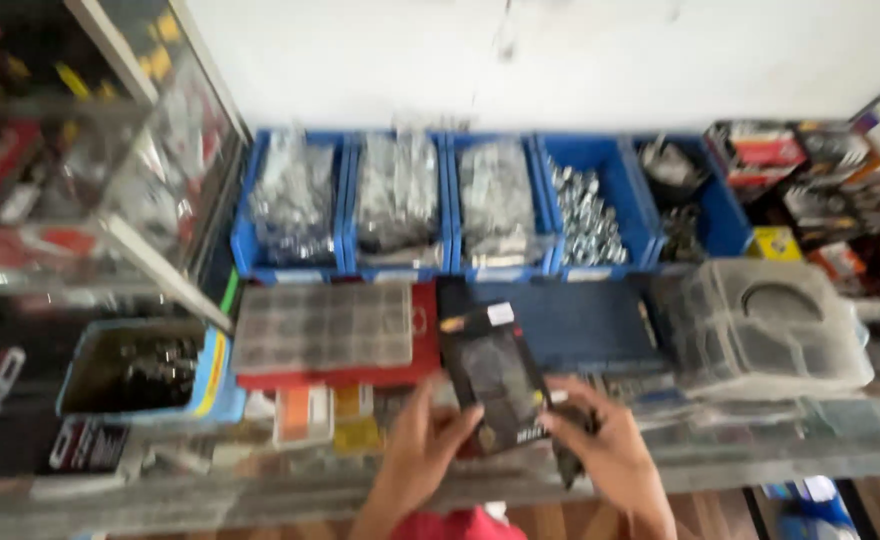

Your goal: The person repeatedly picks up packaged brake pads from a glass counter, turns them over to inspect both sides, and hangs them on a wall display rack. The person handles several different packages one at a time and returns them to the rack in sequence.

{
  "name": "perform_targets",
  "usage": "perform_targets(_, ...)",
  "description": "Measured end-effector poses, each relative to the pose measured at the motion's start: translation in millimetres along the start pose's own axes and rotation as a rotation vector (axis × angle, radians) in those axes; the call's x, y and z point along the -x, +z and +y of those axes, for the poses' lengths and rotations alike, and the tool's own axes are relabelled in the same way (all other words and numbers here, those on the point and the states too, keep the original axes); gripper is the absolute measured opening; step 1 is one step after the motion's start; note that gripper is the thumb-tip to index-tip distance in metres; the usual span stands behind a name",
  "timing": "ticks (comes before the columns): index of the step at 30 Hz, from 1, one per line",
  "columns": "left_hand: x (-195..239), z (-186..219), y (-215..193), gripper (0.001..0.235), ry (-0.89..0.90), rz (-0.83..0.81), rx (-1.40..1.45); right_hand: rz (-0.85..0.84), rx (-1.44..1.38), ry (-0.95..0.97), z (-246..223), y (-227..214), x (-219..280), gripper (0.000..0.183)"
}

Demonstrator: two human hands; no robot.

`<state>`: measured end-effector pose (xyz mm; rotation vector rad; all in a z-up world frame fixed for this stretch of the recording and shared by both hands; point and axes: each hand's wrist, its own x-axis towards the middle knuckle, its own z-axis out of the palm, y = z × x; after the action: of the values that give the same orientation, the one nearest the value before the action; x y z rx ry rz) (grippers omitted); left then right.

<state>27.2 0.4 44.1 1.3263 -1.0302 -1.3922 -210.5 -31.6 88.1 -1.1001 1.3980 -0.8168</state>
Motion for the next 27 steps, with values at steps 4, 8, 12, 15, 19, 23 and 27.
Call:
perform_targets(4,5.4,8.6,1.0,0.051,0.162,-0.087,0.202,-0.038,-0.07,-0.059,13.4,-2.6,-1.7,0.052)
perform_targets(8,13.8,46.9,3.5,0.069,0.173,-0.248,0.5,0.051,0.13,-0.243,-1.0,9.4,3.9,0.044)
perform_targets(12,15.5,71.2,-6.1,0.06,0.183,-0.248,0.557,0.199,-0.046,-0.502,-27.2,5.9,5.1,0.055)
perform_targets(15,5.5,51.3,4.0,0.059,0.271,-0.219,0.511,0.28,0.313,-0.771,-71.2,32.3,21.3,0.066)
perform_targets(19,1.1,32.1,8.1,0.052,0.234,-0.07,0.298,0.067,0.534,-1.147,-67.2,78.1,17.8,0.05)
perform_targets(23,-4.5,37.1,-11.3,0.049,0.2,0.133,0.376,-0.02,0.832,-1.318,-43.0,92.1,9.4,0.053)
perform_targets(27,-1.1,38.7,-19.2,0.038,0.303,0.052,0.164,0.118,0.664,-1.299,-65.4,94.1,-1.5,0.044)
